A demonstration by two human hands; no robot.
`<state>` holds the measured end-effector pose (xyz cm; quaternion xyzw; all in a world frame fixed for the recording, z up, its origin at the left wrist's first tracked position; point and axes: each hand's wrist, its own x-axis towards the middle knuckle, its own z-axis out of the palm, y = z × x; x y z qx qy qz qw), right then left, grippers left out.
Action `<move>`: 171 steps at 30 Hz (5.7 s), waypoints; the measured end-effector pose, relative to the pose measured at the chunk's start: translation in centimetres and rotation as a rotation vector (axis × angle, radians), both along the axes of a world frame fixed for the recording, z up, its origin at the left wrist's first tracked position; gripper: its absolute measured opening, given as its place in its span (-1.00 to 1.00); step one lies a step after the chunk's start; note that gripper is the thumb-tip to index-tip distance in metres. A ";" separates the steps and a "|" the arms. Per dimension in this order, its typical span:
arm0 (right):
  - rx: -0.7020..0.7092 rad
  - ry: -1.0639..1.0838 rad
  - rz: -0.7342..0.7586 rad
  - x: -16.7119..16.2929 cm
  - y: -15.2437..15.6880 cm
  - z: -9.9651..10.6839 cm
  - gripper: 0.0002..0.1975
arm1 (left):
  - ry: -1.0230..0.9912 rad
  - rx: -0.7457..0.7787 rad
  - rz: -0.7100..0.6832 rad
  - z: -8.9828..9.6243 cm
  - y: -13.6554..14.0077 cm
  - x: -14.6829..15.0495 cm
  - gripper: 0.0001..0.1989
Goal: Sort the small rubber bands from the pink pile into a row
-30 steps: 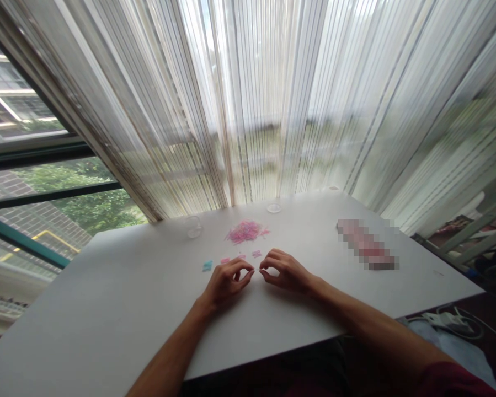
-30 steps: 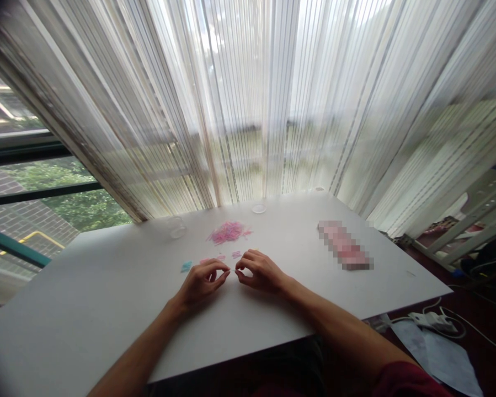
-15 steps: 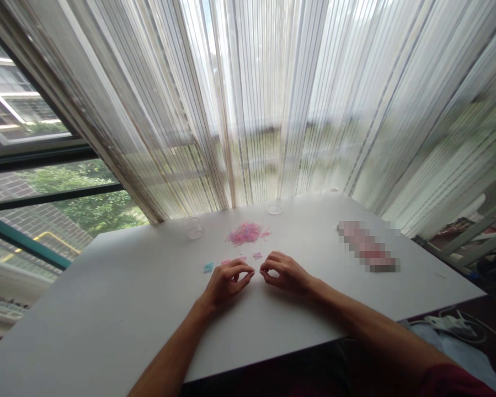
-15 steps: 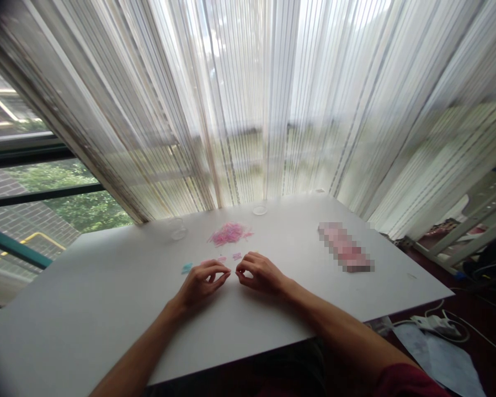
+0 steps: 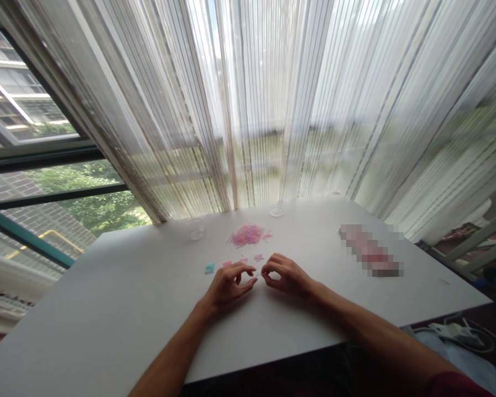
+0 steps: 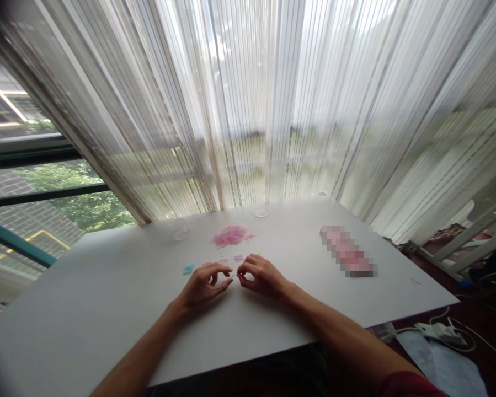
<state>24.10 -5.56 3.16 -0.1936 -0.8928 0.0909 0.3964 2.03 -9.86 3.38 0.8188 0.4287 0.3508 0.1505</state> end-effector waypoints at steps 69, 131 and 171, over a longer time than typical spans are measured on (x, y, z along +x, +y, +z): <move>-0.337 0.178 -0.206 0.9 1.7 0.0 -0.82 | 0.008 -0.633 0.319 3.8 0.5 -12.7 -0.59; -0.510 0.268 -0.501 3.5 6.2 -0.8 -0.69 | 0.738 -0.432 0.470 5.3 11.4 -4.9 -0.78; -0.001 -0.058 0.022 0.3 0.4 -0.2 -0.91 | 0.154 -0.103 0.063 1.2 0.6 1.3 -0.88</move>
